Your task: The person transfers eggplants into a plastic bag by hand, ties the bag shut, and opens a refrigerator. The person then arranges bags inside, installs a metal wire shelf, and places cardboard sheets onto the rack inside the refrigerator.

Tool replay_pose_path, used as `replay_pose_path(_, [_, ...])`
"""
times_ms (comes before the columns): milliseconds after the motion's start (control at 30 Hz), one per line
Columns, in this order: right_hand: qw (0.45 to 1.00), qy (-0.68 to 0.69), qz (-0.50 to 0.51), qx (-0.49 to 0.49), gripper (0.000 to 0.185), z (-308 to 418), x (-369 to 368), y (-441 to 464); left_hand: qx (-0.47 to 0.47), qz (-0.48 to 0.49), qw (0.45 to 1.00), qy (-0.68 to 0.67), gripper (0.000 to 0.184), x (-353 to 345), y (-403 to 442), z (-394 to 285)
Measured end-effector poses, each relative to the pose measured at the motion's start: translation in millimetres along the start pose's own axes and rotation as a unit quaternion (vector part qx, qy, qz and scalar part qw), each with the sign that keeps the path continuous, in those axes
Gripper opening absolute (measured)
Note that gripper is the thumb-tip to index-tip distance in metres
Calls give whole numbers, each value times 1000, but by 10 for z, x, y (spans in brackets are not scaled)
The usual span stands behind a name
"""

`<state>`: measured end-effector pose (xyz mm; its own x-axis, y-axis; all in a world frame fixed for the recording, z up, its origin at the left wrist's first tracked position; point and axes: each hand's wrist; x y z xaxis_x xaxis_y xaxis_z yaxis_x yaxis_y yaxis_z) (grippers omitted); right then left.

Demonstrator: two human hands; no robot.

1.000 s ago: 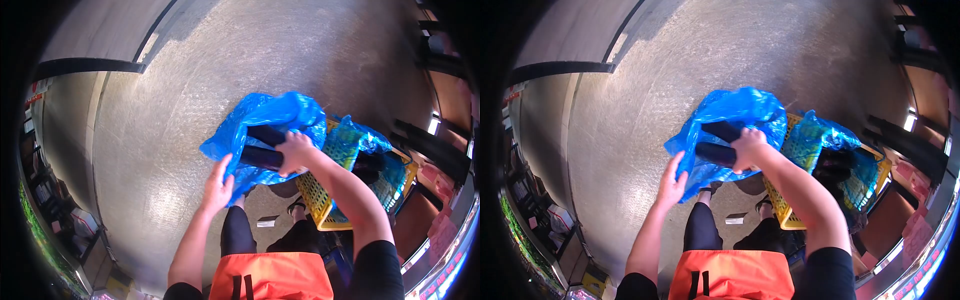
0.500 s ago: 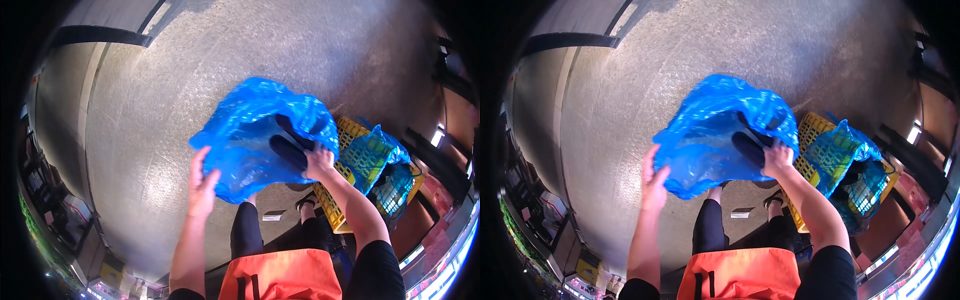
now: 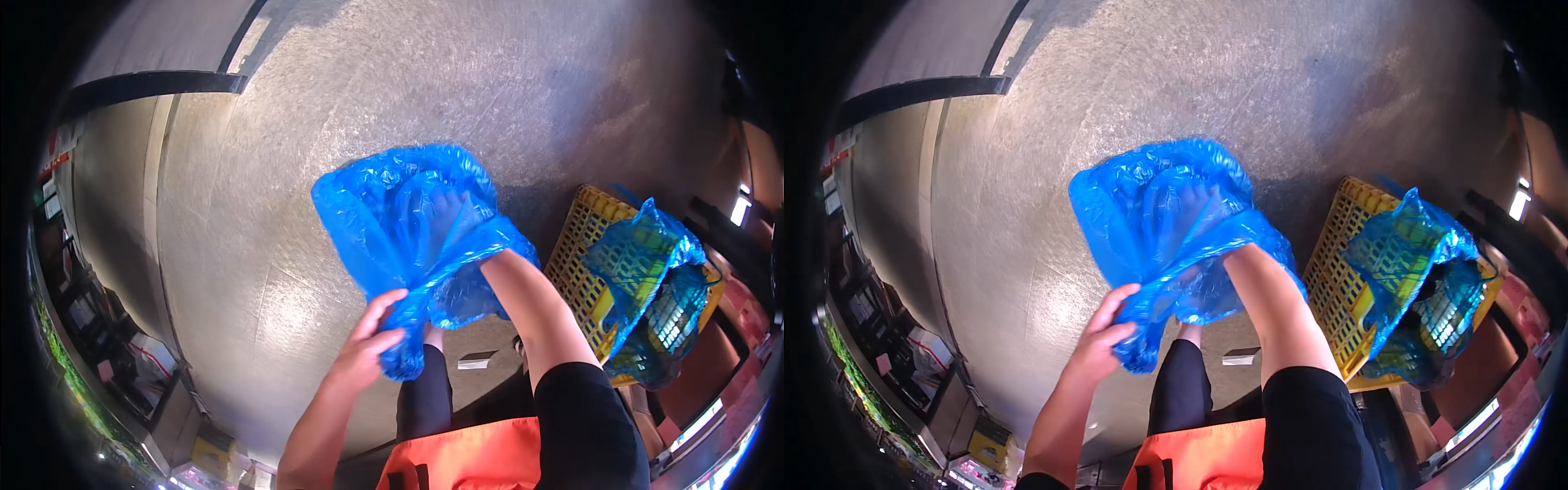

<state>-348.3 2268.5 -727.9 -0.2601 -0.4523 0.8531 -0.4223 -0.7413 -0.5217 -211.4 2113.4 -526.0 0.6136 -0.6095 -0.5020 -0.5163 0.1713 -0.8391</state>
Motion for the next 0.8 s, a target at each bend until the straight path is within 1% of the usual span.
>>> replay_pose_path(33, [1000, 12, 17, -15, 36, -40, -92, 49, 15, -19, 995, -93, 54, 20, -59, -67])
replay_pose_path(67, [999, 27, 33, -30, 36, -69, -165, 54, 14, -36, 990, -134, 54, 19, -129, -114])
replay_pose_path(167, [993, 66, 79, -56, 35, -203, -271, -176, 92, -56, 976, -191, 53, 193, -321, -30])
replay_pose_path(233, [984, 92, 124, -86, 34, -351, -254, -543, 153, -65, 973, -161, 49, 139, -408, 126])
replay_pose_path(300, [970, 109, 177, -123, 33, -513, -185, -979, 241, 2, 961, -136, 48, 4, -468, 192])
replay_pose_path(333, [961, 112, 207, -145, 32, -595, -119, -1205, 237, 42, 968, -66, 46, -101, -468, 174])
replay_pose_path(367, [954, 110, 229, -160, 32, -664, -33, -1418, 172, 52, 983, 45, 45, -133, -406, 204])
replay_pose_path(400, [949, 109, 245, -169, 31, -694, 75, -1575, 104, 61, 980, 156, 43, -128, -306, 260])
replay_pose_path(433, [947, 104, 253, -169, 31, -691, 170, -1681, 34, 68, 962, 263, 42, -128, -188, 316])
replay_pose_path(467, [951, 108, 245, -154, 31, -649, 224, -1746, -68, 64, 933, 347, 37, -159, -22, 340])
replay_pose_path(500, [955, 112, 236, -140, 30, -564, 236, -1747, -143, 46, 913, 379, 35, -195, 155, 372])
replay_pose_path(567, [967, 123, 196, -105, 29, -380, 143, -1552, -150, 42, 918, 365, 34, -210, 428, 417])
replay_pose_path(633, [980, 123, 130, -85, 28, -199, -132, -1175, -98, 40, 951, 291, 34, -188, 581, 422])
replay_pose_path(667, [982, 123, 110, -89, 28, -172, -276, -997, -46, 31, 967, 247, 34, -187, 590, 380])
replay_pose_path(700, [983, 125, 95, -95, 28, -176, -407, -836, -39, 23, 966, 256, 34, -155, 584, 354])
replay_pose_path(767, [981, 135, 88, -110, 27, -227, -607, -670, 17, -14, 978, 209, 34, -211, 512, 197])
replay_pose_path(800, [979, 142, 89, -115, 26, -271, -679, -649, 42, -25, 985, 164, 34, -216, 484, 142])
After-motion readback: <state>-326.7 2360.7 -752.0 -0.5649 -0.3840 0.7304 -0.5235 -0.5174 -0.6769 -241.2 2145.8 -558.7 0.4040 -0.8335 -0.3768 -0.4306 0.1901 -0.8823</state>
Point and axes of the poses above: each hand's wrist, its own y-axis towards the middle knuckle, its own x-axis out of the back of the hand, z = x × y, and after that the axes turned 12 degrees about -y, right-handed
